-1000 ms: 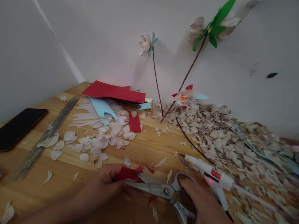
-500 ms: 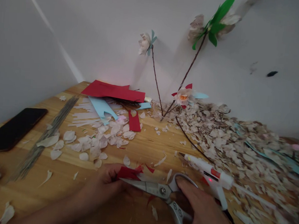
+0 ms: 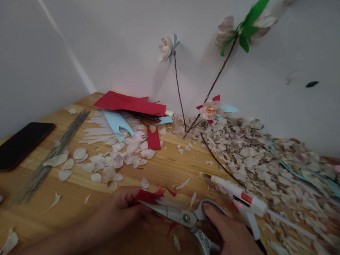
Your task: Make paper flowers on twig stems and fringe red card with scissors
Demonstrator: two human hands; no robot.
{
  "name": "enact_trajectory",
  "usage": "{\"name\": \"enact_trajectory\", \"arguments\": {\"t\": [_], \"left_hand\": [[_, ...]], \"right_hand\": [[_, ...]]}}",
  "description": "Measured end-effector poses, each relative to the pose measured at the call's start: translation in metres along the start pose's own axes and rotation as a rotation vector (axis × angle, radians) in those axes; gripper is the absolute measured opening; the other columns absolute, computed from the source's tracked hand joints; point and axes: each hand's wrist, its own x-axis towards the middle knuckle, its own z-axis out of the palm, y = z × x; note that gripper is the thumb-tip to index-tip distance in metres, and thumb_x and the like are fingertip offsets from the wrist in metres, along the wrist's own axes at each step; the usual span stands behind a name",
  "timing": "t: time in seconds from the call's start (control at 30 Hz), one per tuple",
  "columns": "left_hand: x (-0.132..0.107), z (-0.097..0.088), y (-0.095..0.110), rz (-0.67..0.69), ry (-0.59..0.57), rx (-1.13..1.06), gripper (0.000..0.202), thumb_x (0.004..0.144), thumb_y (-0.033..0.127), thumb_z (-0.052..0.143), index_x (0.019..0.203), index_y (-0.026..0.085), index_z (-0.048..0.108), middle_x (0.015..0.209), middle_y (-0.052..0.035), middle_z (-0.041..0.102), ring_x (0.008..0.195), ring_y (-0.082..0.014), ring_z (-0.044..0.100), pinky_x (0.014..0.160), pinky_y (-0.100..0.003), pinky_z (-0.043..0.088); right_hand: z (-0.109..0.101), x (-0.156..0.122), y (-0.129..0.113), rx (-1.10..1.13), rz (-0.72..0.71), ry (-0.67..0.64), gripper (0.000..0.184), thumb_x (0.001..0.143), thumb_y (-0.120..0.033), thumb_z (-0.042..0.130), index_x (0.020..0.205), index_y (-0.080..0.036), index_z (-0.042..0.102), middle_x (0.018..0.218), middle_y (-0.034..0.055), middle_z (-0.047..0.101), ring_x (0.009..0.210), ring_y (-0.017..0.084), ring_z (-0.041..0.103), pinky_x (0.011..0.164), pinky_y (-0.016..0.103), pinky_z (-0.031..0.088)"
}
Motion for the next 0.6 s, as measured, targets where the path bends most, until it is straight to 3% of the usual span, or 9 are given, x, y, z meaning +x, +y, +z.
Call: {"name": "enact_trajectory", "arguments": {"t": [0.23,0.43,0.6], "left_hand": [[0.0000,-0.0031,-0.0050,-0.017,-0.037,-0.079,0.022,0.064,0.036,0.079,0.083,0.024,0.075,0.068,0.0019,0.077,0.064,-0.0131,0.071,0.057,-0.019,0.051],[-0.0005,-0.0035,-0.0040,-0.021,-0.039,-0.095,0.020,0.064,0.033,0.079,0.080,0.022,0.075,0.071,0.0015,0.078,0.066,-0.0141,0.072,0.058,-0.020,0.053],[-0.0013,-0.0026,-0.0011,-0.056,-0.026,-0.076,0.023,0.062,0.035,0.080,0.077,0.019,0.074,0.072,0.0001,0.078,0.067,-0.0145,0.071,0.059,-0.021,0.054]], "right_hand": [[-0.0016,0.0031,0.0027,-0.083,-0.077,0.059,0.032,0.050,-0.014,0.067,0.077,-0.023,0.050,0.081,0.0012,0.065,0.071,0.021,0.059,0.062,0.028,0.042],[0.0031,0.0018,0.0092,-0.058,-0.105,0.086,0.018,0.062,-0.017,0.059,0.077,-0.025,0.053,0.079,-0.0012,0.067,0.065,0.018,0.060,0.058,0.027,0.040],[0.0008,0.0031,0.0057,-0.130,-0.075,0.024,0.017,0.061,-0.015,0.057,0.074,-0.023,0.051,0.074,0.0001,0.067,0.063,0.018,0.060,0.055,0.027,0.040]]}}
